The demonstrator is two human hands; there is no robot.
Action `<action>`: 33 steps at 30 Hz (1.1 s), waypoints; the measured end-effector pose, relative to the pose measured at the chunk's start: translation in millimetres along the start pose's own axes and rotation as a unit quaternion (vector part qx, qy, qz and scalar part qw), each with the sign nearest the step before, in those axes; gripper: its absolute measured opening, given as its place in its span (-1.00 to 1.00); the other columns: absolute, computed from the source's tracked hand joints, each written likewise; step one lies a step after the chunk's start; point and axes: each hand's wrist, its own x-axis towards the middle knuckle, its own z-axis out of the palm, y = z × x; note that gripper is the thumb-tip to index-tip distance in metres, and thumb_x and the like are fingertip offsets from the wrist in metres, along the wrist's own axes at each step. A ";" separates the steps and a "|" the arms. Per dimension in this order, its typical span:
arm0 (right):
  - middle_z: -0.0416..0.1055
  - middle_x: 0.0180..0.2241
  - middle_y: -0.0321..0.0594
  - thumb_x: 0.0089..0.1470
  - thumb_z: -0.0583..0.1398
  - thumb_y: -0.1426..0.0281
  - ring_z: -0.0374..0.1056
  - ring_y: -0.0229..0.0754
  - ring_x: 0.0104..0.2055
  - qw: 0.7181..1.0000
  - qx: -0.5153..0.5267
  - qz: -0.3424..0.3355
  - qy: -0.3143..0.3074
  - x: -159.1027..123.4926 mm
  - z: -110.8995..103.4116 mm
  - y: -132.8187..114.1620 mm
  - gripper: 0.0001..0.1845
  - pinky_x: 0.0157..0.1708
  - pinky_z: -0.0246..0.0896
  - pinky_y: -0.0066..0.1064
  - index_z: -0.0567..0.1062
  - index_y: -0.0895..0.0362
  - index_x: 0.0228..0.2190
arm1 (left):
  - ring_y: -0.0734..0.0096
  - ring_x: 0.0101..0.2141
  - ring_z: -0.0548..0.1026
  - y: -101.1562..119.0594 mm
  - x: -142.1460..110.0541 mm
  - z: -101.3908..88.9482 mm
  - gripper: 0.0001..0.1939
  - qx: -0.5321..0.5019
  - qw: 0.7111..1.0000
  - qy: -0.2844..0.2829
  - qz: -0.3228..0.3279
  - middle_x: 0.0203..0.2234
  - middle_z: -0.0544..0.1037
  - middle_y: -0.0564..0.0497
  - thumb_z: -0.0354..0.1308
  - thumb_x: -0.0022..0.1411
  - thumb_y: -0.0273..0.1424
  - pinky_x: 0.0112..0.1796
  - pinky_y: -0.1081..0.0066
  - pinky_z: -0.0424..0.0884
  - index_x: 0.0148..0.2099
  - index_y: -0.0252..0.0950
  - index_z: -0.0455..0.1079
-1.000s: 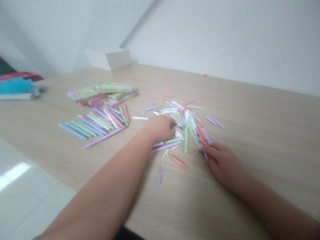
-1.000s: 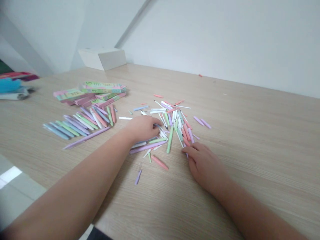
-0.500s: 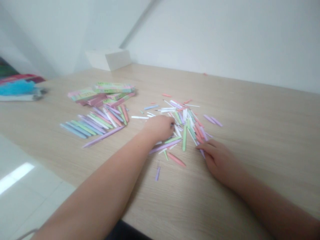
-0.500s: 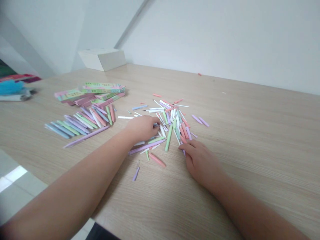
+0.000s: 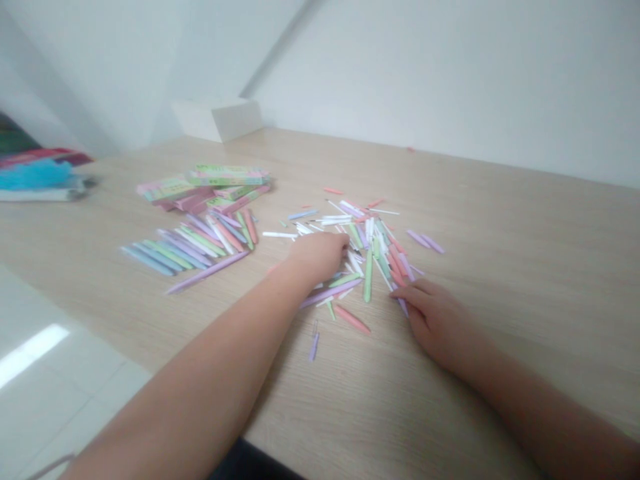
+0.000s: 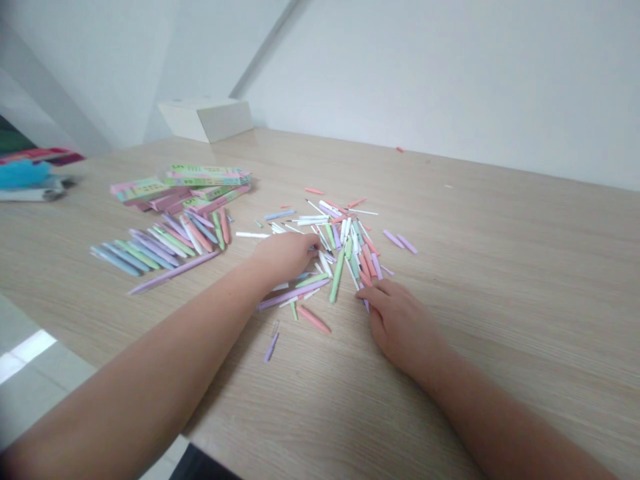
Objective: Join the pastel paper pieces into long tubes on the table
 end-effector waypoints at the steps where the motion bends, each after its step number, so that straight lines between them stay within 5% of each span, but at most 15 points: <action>1: 0.49 -0.12 -0.06 0.26 0.04 0.49 0.41 0.01 -0.02 1.000 0.000 0.001 -0.001 0.2 -0.1 -0.1 -0.65 0.04 0.31 -0.11 0.56 0.11 -0.07 | 0.06 -0.19 0.58 0.2 -0.4 -0.3 -0.64 0.003 1.000 -0.003 0.003 -0.17 0.63 -0.09 -0.04 0.35 -0.21 -0.22 0.20 0.45 0.06 -0.04 0.50; 7: 0.50 -0.08 -0.05 0.25 0.06 0.49 0.41 0.02 0.01 1.000 0.009 0.002 -0.003 0.7 -0.7 -0.8 -0.65 0.07 0.31 -0.09 0.56 0.11 -0.06 | 0.05 -0.16 0.58 2.8 -0.7 -1.5 -0.60 0.011 0.999 -0.037 0.008 -0.15 0.62 -0.12 -0.09 0.37 -0.25 -0.16 0.16 0.44 0.12 0.00 0.48; 16: 0.48 -0.10 -0.04 0.27 0.03 0.48 0.41 0.01 -0.02 1.000 0.004 -0.001 -0.003 0.6 -2.5 -2.3 -0.65 0.04 0.31 -0.10 0.56 0.13 -0.06 | 0.08 -0.20 0.59 0.3 -3.5 -2.7 -0.66 0.002 1.000 -0.009 0.011 -0.19 0.63 -0.12 -0.07 0.35 -0.25 -0.20 0.21 0.44 0.02 -0.10 0.47; 21: 0.48 -0.10 -0.06 0.25 0.04 0.50 0.41 0.01 -0.02 1.000 0.006 -0.001 -0.007 0.2 -1.5 -0.7 -0.65 0.03 0.32 -0.09 0.55 0.10 -0.06 | 0.15 -0.09 0.56 -13.5 -4.7 -7.4 -0.58 -0.117 0.993 0.008 0.027 -0.11 0.62 -0.05 0.02 0.28 -0.26 -0.08 0.25 0.43 0.16 -0.09 0.40; 26: 0.49 -0.08 -0.07 0.24 0.05 0.50 0.40 0.02 0.02 1.000 0.011 -0.003 -0.007 -0.3 -0.6 2.0 -0.66 0.06 0.31 -0.09 0.55 0.08 -0.06 | 0.33 -0.22 0.56 -31.1 -4.2 -14.4 -0.47 -0.392 0.919 0.033 -0.012 -0.30 0.62 -0.02 -0.25 0.37 -0.26 -0.19 0.35 0.45 0.25 -0.19 0.32; 33: 0.50 -0.08 -0.10 0.21 0.09 0.49 0.42 0.01 0.00 1.000 0.015 -0.007 0.009 -1.9 4.5 9.5 -0.67 0.03 0.34 -0.11 0.56 0.04 -0.08 | 0.37 -0.55 0.41 -34.7 -1.2 -28.9 -0.27 -0.638 0.758 -0.117 -0.066 -0.22 0.65 -0.25 -0.42 0.37 -0.07 -0.54 0.38 0.26 0.37 -0.36 0.13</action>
